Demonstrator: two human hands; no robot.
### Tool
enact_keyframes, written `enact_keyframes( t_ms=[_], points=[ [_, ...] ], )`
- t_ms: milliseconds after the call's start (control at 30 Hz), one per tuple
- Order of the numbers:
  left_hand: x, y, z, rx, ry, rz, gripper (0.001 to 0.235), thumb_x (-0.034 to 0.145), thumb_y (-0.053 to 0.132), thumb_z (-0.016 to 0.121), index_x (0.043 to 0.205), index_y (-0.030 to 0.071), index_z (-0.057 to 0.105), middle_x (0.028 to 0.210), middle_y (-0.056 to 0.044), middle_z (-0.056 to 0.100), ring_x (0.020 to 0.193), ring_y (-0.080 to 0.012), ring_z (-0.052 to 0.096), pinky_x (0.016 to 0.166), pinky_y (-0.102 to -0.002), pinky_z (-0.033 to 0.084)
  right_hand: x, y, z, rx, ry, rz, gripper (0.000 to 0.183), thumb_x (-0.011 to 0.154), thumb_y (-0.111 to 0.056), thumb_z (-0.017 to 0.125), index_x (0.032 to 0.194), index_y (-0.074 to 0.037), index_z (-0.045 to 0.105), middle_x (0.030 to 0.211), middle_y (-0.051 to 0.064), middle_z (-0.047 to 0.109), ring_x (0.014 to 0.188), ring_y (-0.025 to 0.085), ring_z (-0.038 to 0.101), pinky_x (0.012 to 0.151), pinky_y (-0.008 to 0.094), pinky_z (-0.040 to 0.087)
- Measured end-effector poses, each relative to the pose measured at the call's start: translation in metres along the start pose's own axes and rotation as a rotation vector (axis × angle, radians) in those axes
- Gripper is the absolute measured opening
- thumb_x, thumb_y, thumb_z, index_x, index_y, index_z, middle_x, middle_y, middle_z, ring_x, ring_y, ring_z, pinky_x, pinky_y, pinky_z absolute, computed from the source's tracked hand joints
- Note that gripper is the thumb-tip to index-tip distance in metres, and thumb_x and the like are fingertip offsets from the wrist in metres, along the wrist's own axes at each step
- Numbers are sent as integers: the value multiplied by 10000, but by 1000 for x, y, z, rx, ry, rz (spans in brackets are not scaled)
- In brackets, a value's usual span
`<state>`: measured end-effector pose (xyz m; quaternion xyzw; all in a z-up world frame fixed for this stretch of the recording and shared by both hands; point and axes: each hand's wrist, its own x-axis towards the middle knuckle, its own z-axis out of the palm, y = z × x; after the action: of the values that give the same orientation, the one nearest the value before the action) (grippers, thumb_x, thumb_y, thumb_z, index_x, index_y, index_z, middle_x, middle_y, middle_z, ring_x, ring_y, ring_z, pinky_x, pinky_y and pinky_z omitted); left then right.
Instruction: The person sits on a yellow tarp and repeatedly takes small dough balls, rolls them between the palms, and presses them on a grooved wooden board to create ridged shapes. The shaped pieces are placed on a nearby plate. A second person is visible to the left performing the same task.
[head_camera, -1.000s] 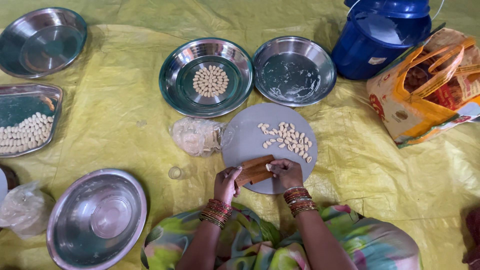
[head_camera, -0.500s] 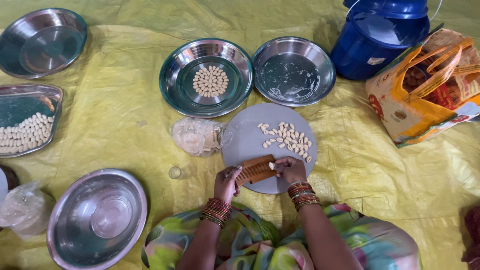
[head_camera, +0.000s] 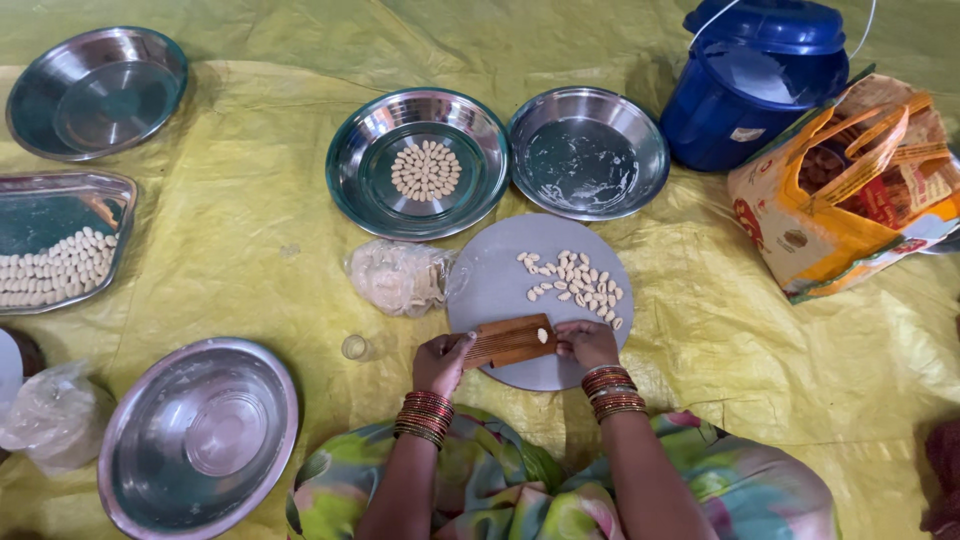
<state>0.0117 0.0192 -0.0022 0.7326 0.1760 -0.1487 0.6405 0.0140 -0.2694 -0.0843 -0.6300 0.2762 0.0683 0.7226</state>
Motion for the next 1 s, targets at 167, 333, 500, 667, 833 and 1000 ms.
enact_keyframes(
  t_ms=[167,333,500,667,833,1000],
  points=[
    [11,-4,-6,364,125,77,588,853,502,781,647,-4,565,559,-140,569,539,-256,579,590,-417,487,-42,-28,36,-619,187,-309,318,862,-323,822,1036,-63,763,879,121,729,761,198,680,721,343,577],
    [9,3,-10,448,105,-38,562,855,569,697,706,34,610,689,-179,692,711,-343,699,751,-445,539,-57,-38,53,-730,254,-415,328,761,-259,874,1019,-93,760,926,103,714,822,200,707,768,340,585],
    [5,13,-12,580,103,-60,487,889,559,659,909,73,676,917,-182,744,908,-361,714,857,-455,544,-36,-26,26,-456,152,-117,153,873,-108,763,1010,-39,763,898,98,779,761,196,727,713,316,596],
    [3,10,-14,621,113,-89,440,890,516,669,1048,105,670,981,-136,755,978,-333,722,899,-452,540,-10,-12,8,-6,136,-156,130,925,20,673,1029,51,744,975,127,760,828,171,706,735,277,611],
    [16,-10,-10,637,252,87,428,844,458,724,1104,128,640,966,-121,654,889,-350,685,798,-477,534,-10,-18,11,392,88,-223,197,937,5,651,1122,50,704,1074,138,758,964,220,753,884,289,642],
    [32,-44,14,-136,-71,77,366,937,363,716,1144,64,668,791,-54,544,585,-172,477,529,-382,387,-35,-44,25,354,70,-139,265,908,-17,685,1170,16,706,1146,147,759,1005,226,765,867,302,613]
  ],
)
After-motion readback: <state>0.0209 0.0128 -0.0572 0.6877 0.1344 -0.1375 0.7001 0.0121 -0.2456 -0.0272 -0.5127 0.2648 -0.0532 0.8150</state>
